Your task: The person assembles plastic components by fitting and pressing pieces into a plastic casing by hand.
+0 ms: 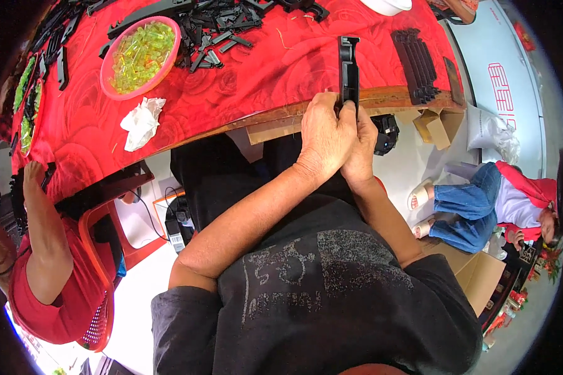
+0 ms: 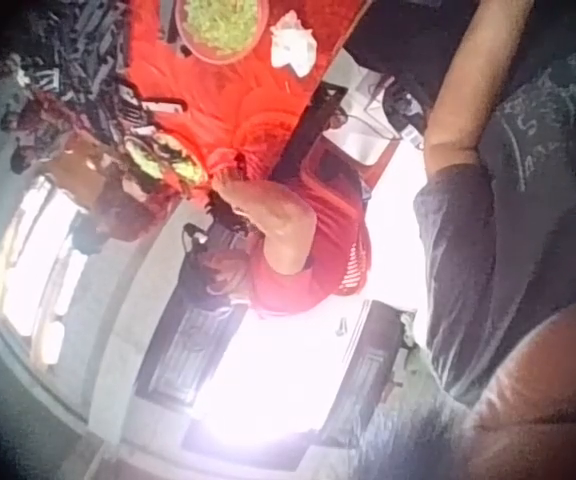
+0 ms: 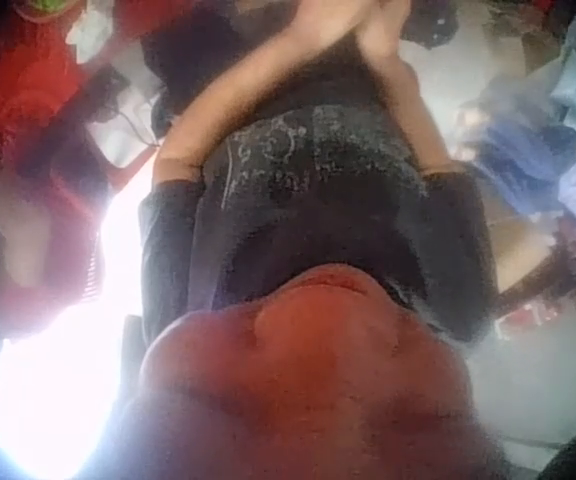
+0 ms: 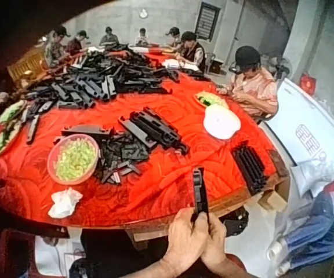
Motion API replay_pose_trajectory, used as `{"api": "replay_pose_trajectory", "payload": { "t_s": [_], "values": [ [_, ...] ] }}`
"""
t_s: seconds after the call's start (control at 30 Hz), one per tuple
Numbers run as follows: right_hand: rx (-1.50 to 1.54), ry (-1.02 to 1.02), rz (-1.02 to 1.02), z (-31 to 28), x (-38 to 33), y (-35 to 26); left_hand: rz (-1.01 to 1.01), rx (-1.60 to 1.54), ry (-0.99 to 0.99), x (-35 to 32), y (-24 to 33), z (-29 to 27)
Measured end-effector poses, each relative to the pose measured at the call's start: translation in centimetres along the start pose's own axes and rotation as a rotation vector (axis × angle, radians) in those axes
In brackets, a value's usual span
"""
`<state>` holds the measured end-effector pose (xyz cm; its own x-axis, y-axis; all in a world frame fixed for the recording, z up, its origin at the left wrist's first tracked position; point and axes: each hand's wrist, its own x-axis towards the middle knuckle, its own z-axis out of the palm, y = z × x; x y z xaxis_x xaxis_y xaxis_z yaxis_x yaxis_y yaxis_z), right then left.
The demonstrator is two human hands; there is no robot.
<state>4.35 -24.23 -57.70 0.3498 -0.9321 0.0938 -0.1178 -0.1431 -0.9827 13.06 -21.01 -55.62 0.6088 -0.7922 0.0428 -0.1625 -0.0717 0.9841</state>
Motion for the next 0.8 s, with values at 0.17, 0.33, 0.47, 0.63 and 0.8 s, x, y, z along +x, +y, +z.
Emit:
{"api": "replay_pose_trajectory", "payload": {
  "t_s": [0.17, 0.33, 0.47, 0.63, 0.8],
  "values": [
    [-0.148, -0.009, -0.004, -0.2, -0.1, 0.5, -0.067, -0.026, -0.022, 0.1, 0.2, -0.2],
    [-0.047, 0.021, 0.032, 0.7, -0.4, -0.4, -0.027, 0.022, -0.002, 0.5, 0.3, -0.7],
    [-0.053, -0.007, 0.046, 0.3, -0.5, -0.1, -0.058, 0.046, -0.036, 0.9, 0.6, -1.2],
    [0.068, -0.015, 0.015, 1.2, -1.0, -2.1, -0.011, 0.058, 0.004, 1.3, 0.0, -1.6],
    [0.067, -0.027, 0.024, -0.2, -0.4, -0.4, -0.017, 0.054, -0.046, 1.7, 0.0, -2.5]
  ]
}}
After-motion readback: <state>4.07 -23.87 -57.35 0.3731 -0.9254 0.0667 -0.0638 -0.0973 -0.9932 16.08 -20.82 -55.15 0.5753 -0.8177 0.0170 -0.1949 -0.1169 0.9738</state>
